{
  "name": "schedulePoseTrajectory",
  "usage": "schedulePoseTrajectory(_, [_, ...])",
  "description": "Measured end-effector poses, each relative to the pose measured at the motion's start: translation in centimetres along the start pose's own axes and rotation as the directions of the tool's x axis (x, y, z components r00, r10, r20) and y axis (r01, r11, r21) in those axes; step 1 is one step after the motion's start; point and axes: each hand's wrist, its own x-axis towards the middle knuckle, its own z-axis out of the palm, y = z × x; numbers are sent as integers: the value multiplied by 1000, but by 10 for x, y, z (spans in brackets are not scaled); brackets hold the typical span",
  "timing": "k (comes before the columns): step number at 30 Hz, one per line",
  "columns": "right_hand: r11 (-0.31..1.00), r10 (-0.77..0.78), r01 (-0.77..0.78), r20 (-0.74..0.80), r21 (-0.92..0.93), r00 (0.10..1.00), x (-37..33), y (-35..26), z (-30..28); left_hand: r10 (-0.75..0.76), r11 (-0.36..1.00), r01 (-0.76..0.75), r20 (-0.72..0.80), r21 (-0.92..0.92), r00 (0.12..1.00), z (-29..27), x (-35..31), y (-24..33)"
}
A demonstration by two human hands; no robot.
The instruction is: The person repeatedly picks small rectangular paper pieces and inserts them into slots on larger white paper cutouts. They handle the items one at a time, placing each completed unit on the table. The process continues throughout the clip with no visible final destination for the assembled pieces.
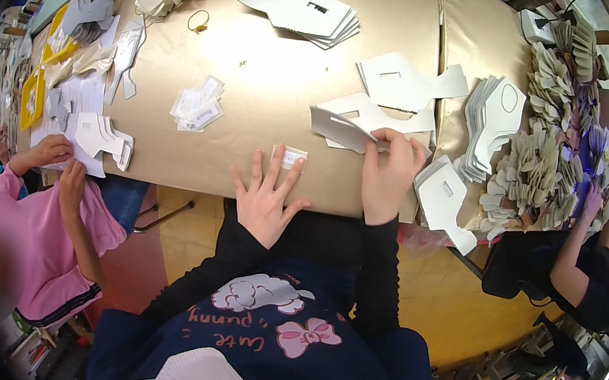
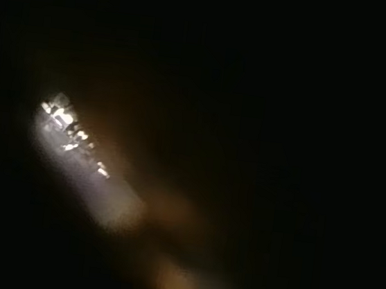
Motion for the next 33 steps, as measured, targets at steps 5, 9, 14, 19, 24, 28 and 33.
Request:
schedulePoseTrajectory(5, [754,213,-180,25,632,977,-12,-27,-19,-66,995,74,104,-73,992,-11,2,4])
schedulePoseTrajectory(9, [619,166,-245,181,746,970,-18,-37,-36,-60,992,73,136,-99,989,-10,-2,5])
schedulePoseTrajectory(14, [611,178,-406,381,680,907,-23,-37,-40,-21,970,-33,-220,-242,975,-4,-8,-8])
schedulePoseTrajectory(19, [835,26,-274,462,478,886,-32,-35,-29,-253,-67,-93,-73,-993,965,-28,-3,-42])
schedulePoseTrajectory(24, [910,2,-176,420,376,908,-32,-44,4,-192,222,188,146,-957,970,-32,32,-66])
schedulePoseTrajectory(28, [956,-74,-37,364,290,928,-30,-40,11,-234,321,223,151,-920,960,-32,41,-65])
schedulePoseTrajectory(33, [961,-219,149,312,233,924,-30,-31,14,-261,416,229,126,-880,957,-32,40,-60])
